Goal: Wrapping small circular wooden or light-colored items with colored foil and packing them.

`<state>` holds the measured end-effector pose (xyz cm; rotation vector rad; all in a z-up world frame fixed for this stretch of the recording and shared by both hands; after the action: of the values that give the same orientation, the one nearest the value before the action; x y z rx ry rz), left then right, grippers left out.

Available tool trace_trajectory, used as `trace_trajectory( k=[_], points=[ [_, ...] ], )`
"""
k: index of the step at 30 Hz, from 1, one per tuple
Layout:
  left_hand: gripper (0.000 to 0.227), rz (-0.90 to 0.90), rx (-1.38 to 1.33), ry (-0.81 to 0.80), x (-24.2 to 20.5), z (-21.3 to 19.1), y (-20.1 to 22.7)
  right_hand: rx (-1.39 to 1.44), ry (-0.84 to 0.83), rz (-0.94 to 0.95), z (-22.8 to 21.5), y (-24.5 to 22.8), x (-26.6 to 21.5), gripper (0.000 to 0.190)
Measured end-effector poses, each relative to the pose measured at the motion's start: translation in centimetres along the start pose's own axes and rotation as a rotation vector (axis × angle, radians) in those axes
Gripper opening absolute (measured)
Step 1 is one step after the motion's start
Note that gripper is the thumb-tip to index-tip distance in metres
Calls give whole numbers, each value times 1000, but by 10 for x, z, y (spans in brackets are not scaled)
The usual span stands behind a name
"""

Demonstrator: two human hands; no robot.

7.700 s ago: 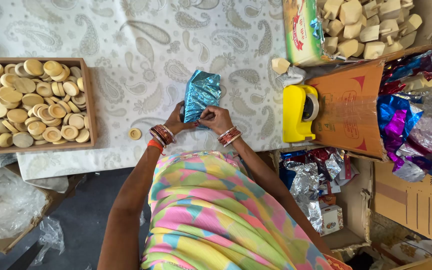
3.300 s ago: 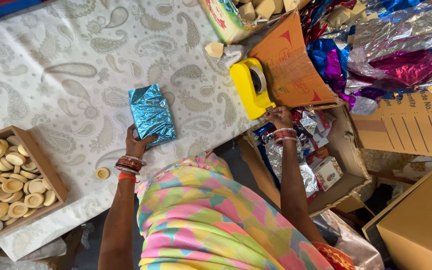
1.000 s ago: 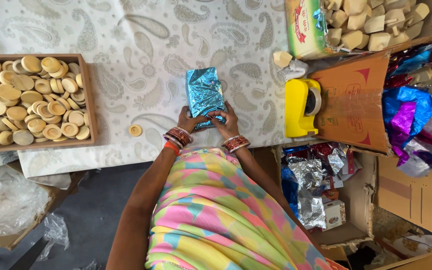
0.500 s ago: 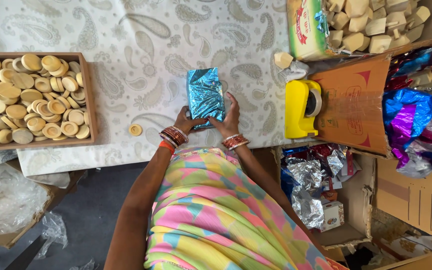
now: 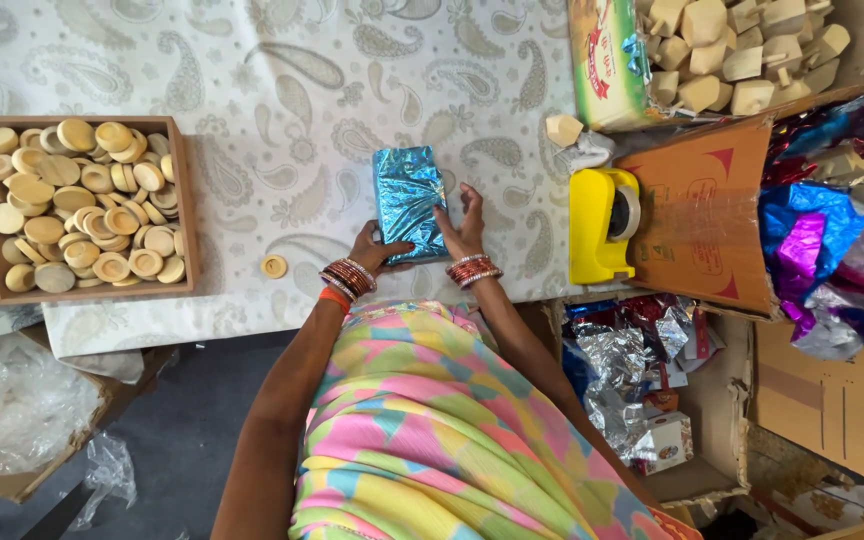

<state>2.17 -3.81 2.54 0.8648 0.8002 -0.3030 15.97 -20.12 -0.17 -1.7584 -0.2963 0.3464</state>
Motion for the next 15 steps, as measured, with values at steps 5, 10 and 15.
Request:
trace_trajectory(
  k=[5, 10, 15],
  points=[
    [72, 35, 29, 26, -3, 4, 0, -213, 23, -208, -10, -84, -32, 48],
    [72, 231, 166, 97, 15, 2, -25, -359, -221, -360, 2, -116, -44, 34],
    [70, 571, 619, 360, -26, 33, 14, -498, -258, -307, 23, -134, -31, 68]
  ],
)
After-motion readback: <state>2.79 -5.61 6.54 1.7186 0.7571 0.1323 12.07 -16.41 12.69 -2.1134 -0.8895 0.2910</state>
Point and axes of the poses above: each hand's wrist, its own x-axis towards the middle knuckle, its own z-axis out of the palm, y = z × x, the point moved 2 cm from there along x, towards the middle knuckle, and after that the axes turned 10 degrees about x, right-handed, at the moved point
